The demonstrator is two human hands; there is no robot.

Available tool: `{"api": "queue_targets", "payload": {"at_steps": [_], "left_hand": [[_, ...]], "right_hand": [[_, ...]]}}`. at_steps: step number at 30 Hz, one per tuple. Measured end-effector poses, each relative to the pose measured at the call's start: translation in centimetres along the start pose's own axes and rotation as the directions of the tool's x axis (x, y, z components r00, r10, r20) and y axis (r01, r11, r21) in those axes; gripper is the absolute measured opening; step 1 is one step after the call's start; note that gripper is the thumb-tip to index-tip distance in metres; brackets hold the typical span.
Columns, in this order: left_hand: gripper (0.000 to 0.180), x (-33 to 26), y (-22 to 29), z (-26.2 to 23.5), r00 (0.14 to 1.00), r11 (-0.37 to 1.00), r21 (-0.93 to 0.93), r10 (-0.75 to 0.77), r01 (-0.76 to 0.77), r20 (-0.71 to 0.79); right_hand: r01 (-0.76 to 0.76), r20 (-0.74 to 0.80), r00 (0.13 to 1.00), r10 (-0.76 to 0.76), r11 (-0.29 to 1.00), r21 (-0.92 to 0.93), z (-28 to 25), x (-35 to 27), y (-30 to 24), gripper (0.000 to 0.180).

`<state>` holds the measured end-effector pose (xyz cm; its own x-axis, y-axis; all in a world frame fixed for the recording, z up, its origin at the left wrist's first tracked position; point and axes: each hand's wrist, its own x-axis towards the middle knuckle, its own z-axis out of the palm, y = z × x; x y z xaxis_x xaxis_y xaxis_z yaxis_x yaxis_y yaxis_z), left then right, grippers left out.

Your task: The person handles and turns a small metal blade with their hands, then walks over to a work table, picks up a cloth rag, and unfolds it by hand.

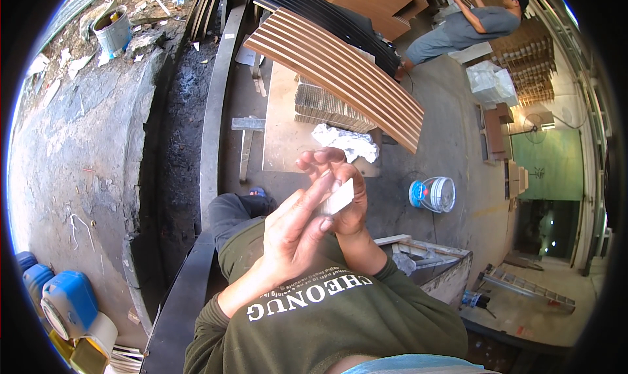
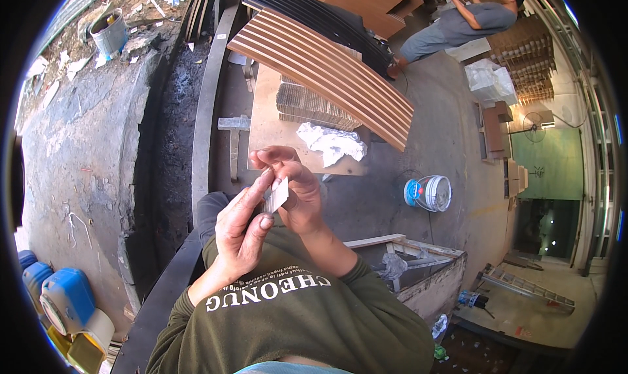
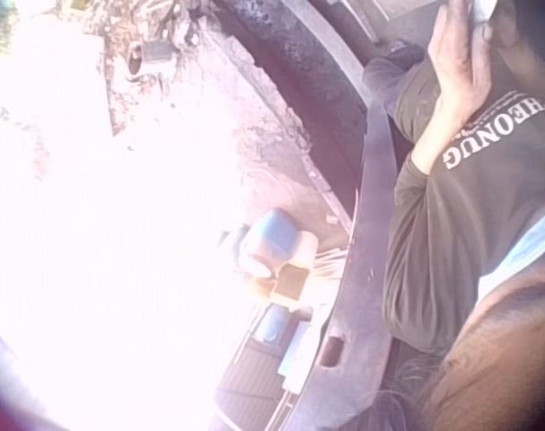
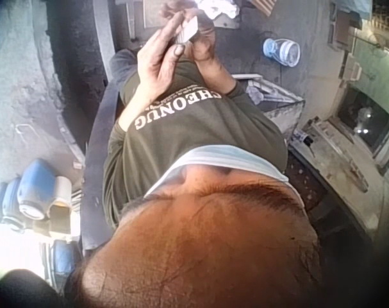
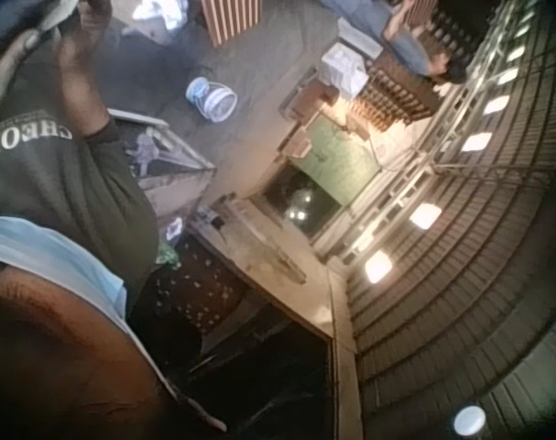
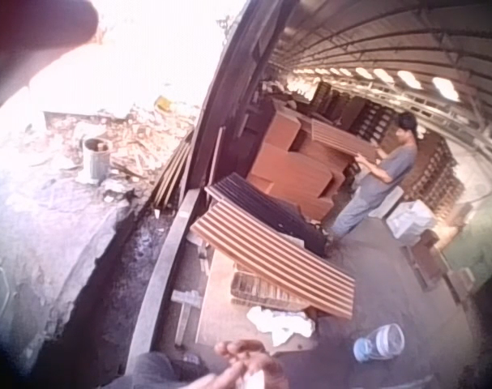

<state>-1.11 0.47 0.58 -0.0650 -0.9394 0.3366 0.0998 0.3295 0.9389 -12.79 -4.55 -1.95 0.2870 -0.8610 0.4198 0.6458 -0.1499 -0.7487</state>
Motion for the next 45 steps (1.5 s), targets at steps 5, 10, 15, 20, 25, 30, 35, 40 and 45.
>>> {"api": "queue_targets", "payload": {"at_steps": [5,10,15,20,25,30,35,40,45], "left_hand": [[0.047,0.4,-0.1,0.1,0.992,0.994,0.001,0.112,-0.112,-0.059],[0.046,0.3,-0.1,0.0,0.994,0.995,0.014,0.101,-0.100,-0.051],[0.045,0.4,-0.1,0.0,0.993,0.995,0.001,0.099,-0.099,-0.056],[0.044,0.4,0.1,0.0,0.995,0.996,-0.003,0.088,-0.088,-0.052],[0.042,0.5,0.3,0.0,0.997,0.997,0.007,0.075,-0.075,-0.034],[0.045,0.4,0.1,0.1,0.999,0.999,-0.028,0.026,-0.027,-0.023],[0.042,0.4,-0.2,-0.1,0.998,0.997,-0.045,0.063,-0.064,-0.011],[0.035,-0.9,-1.5,0.6,0.950,0.901,-0.340,-0.306,0.268,-0.061],[0.041,-0.5,-1.6,0.4,0.935,0.770,-0.607,-0.335,0.200,-0.117]], "right_hand": [[0.016,-0.059,0.998,-0.022,0.995,-0.095,0.0,-0.1,-0.1,0.017],[0.050,-0.067,0.996,-0.059,0.990,-0.129,-0.1,-0.1,0.0,0.018],[0.060,-0.067,0.995,-0.072,0.985,-0.163,-0.1,-0.1,-0.1,0.019],[0.078,-0.093,0.991,-0.100,0.973,-0.218,0.0,-0.1,-0.2,0.017],[0.150,-0.057,0.981,-0.188,0.905,-0.399,-0.3,-0.4,-0.2,0.017],[0.276,-0.051,0.935,-0.350,0.813,-0.513,-0.4,-0.3,0.1,0.017],[0.353,0.012,0.897,-0.443,0.697,-0.624,-0.3,0.0,-0.2,0.017],[0.465,0.172,0.872,-0.458,0.664,-0.585,0.4,0.6,-0.4,0.014],[0.115,-0.108,0.986,-0.129,0.986,-0.120,0.8,0.6,-0.2,0.014]]}}
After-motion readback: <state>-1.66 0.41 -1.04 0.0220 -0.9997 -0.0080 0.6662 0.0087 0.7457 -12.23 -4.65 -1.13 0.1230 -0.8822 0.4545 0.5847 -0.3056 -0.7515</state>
